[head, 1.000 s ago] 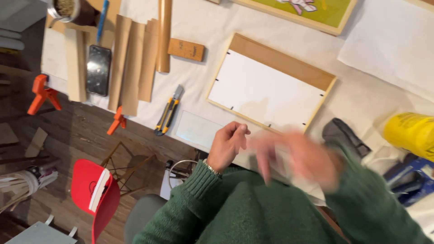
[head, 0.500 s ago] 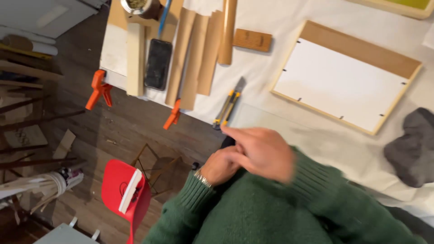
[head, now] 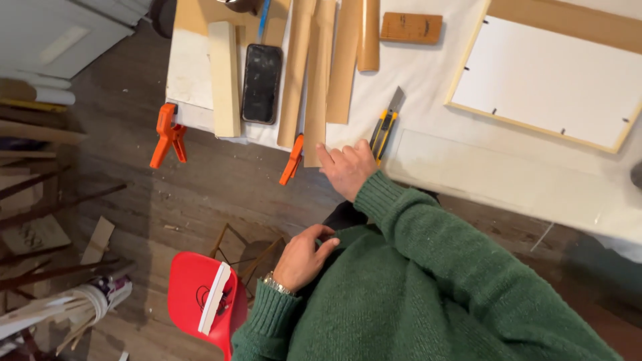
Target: Applying and cleaning edge banding on a picture frame component.
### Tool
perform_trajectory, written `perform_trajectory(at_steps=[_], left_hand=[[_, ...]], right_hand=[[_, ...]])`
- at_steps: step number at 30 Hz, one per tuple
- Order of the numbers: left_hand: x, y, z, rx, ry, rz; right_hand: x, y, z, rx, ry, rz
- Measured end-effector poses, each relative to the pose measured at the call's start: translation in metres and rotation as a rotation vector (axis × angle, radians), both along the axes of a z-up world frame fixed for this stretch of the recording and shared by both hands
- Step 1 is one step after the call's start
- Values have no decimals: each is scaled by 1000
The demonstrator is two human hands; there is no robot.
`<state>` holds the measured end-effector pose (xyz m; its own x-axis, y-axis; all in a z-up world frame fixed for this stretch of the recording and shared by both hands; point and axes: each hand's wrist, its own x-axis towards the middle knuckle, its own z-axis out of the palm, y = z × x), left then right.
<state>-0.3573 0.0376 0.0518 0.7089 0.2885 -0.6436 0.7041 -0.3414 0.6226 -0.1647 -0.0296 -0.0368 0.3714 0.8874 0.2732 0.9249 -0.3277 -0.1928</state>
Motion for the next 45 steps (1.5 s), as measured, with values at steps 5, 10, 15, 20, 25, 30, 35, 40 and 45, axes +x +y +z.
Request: perform_trajectory(at_steps=[5,10,15,20,25,30,35,40,45], left_hand=[[0,11,-3,-10,-42,-62],[12,17,-7,-14,-133,-124],[33,12,-5,-46,-121,-148],[59,0,-7,-29,-110,-240],[91,-26,-13,6,-174,-351],[132,-66,-16,46,-173,-222],[164,-96,-31,264,-372,-218],[177,-102,-33,290,-396,-240],[172,-79,-44,614,-370,-139]], right_hand=[[7,0,32,161,69,-9],[32,-3,105,364,228,-72],[66,-101,110,787,1100,-493],[59,-269,62,1006,1269,-887],[43,-371,3,1077,1341,-1266],[52,-404,-20,1356,1512,-1366],[59,-394,-21,1149,1515,-1417],[63,-389,-26,989,1478,-1349],[57,-389,-27,1203,1515,-1467]])
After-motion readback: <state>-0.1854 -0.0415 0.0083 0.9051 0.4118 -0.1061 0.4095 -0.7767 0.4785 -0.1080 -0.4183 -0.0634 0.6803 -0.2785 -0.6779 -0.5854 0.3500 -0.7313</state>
